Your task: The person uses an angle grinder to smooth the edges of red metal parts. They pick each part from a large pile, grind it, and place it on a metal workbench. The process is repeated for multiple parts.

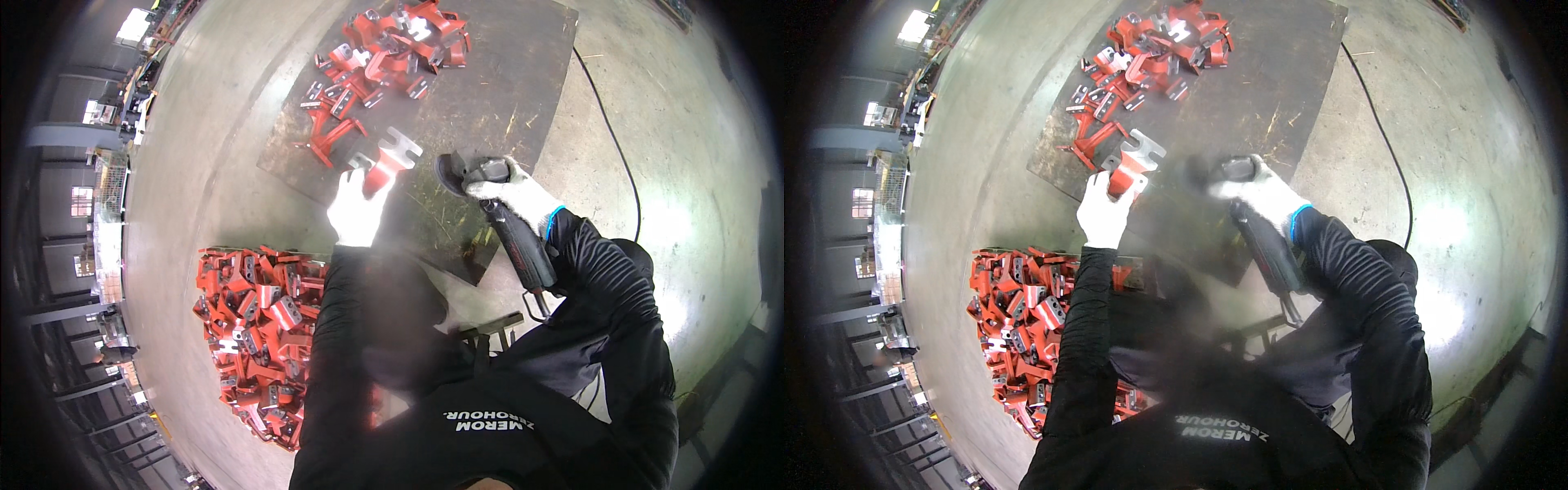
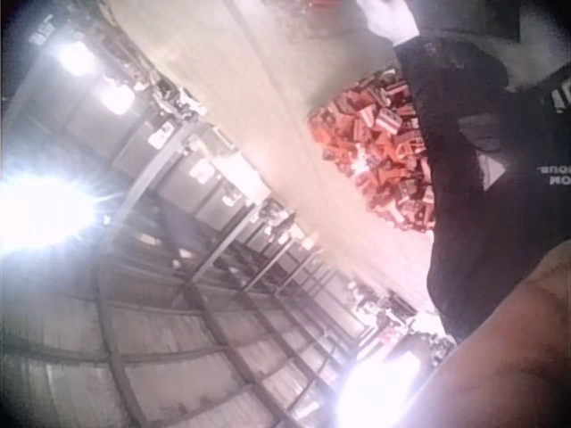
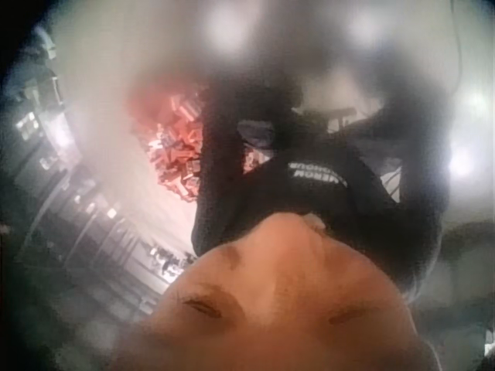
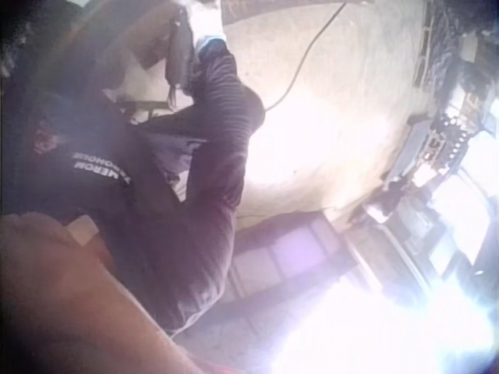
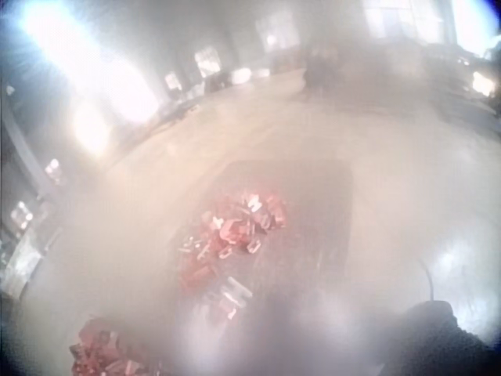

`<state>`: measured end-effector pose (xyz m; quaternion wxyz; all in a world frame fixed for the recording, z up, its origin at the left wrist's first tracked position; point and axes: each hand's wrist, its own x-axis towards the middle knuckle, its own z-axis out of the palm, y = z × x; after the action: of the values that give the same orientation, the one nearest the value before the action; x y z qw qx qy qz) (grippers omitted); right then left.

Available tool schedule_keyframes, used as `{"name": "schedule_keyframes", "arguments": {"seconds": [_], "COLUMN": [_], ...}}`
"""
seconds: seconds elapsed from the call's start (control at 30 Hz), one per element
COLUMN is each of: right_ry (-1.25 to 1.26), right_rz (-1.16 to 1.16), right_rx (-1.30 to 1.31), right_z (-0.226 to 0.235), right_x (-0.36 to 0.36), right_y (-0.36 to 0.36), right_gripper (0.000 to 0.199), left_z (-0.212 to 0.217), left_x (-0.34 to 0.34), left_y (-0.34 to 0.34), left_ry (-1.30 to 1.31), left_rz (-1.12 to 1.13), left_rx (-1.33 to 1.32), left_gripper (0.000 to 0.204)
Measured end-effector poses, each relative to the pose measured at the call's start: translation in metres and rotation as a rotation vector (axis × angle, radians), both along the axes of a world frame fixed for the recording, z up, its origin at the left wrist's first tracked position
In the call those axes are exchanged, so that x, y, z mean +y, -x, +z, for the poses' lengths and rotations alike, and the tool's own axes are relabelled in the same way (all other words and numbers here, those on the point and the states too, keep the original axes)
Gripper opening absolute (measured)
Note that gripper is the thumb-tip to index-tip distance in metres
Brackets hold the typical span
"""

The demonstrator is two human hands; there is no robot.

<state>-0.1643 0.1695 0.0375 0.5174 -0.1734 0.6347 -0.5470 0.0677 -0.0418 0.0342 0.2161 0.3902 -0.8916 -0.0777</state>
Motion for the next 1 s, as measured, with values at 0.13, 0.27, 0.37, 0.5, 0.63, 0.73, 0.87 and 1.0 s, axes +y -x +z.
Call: {"name": "schedule_keyframes", "arguments": {"seconds": [0.13,0.27,0.37,0.5,0.63,0.73,0.87,1.0], "right_ry": [0.081,0.093,0.107,0.067,0.096,0.092,0.093,0.016], "right_rz": [-0.086,0.001,0.027,0.052,0.093,0.087,0.083,0.138], "right_rx": [0.138,0.191,0.141,0.249,0.209,0.246,0.256,0.197], "right_z": [0.008,0.016,0.019,0.026,0.012,0.012,0.016,0.032], "right_x": [-0.007,-0.012,-0.014,-0.013,-0.007,-0.008,-0.010,-0.006], "right_y": [-0.005,-0.008,-0.011,-0.014,-0.012,-0.014,-0.014,-0.011], "right_gripper": [0.080,0.092,0.094,0.093,0.089,0.090,0.091,0.091], "left_z": [-0.014,-0.016,-0.023,-0.014,-0.013,-0.017,-0.015,-0.013], "left_x": [-0.009,-0.005,-0.007,-0.003,-0.004,-0.005,0.000,-0.004], "left_y": [-0.005,-0.001,-0.002,0.002,0.001,0.001,0.004,-0.001], "left_ry": [0.046,0.037,0.060,0.065,0.049,0.045,0.004,0.008], "left_rz": [-0.030,-0.055,-0.066,-0.067,-0.062,-0.080,-0.056,-0.032], "left_rx": [-0.034,-0.079,-0.080,-0.098,-0.084,-0.087,-0.120,-0.095], "left_gripper": [0.056,0.056,0.054,0.054,0.055,0.055,0.055,0.054]}}
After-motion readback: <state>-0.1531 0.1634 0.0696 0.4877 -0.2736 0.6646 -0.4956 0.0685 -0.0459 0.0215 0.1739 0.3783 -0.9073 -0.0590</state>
